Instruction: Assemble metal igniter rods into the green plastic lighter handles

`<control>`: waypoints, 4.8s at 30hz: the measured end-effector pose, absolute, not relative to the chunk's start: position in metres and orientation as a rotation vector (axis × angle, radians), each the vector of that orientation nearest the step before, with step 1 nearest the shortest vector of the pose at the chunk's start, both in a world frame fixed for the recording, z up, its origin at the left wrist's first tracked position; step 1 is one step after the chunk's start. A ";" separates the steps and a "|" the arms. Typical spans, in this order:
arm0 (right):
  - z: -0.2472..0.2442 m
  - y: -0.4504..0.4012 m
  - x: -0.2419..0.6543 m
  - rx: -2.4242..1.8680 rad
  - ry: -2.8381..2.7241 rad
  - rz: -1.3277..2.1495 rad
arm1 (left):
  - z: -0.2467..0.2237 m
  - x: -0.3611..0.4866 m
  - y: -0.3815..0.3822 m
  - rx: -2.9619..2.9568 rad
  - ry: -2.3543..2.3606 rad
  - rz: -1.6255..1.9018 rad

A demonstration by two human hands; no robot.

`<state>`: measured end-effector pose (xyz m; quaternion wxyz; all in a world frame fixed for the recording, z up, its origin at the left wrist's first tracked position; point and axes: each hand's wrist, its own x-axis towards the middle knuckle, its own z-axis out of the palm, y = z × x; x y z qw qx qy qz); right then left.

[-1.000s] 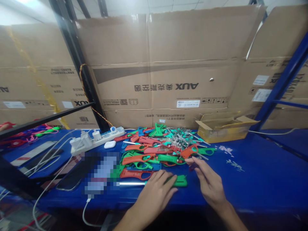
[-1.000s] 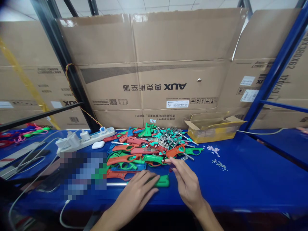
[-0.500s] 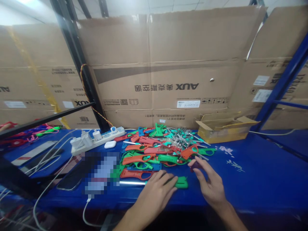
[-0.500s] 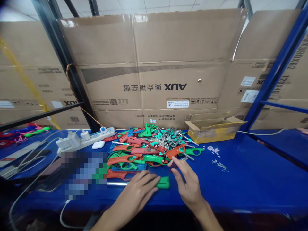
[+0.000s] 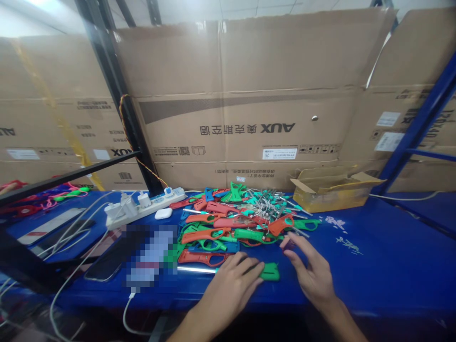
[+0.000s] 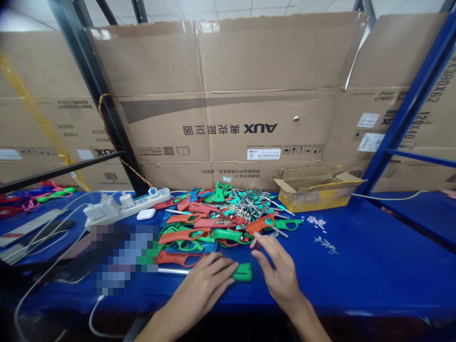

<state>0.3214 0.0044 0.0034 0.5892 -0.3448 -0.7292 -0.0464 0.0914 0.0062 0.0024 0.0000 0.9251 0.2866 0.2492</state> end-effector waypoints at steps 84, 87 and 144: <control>0.005 0.001 0.330 -0.841 -1.659 0.030 | 0.006 0.091 0.004 2.892 0.893 0.779; 0.005 0.001 0.327 -0.869 -1.672 -0.001 | 0.006 0.091 0.004 2.899 0.891 0.772; 0.000 0.005 0.329 -0.795 -1.537 0.145 | 0.008 0.091 0.004 2.902 0.899 0.762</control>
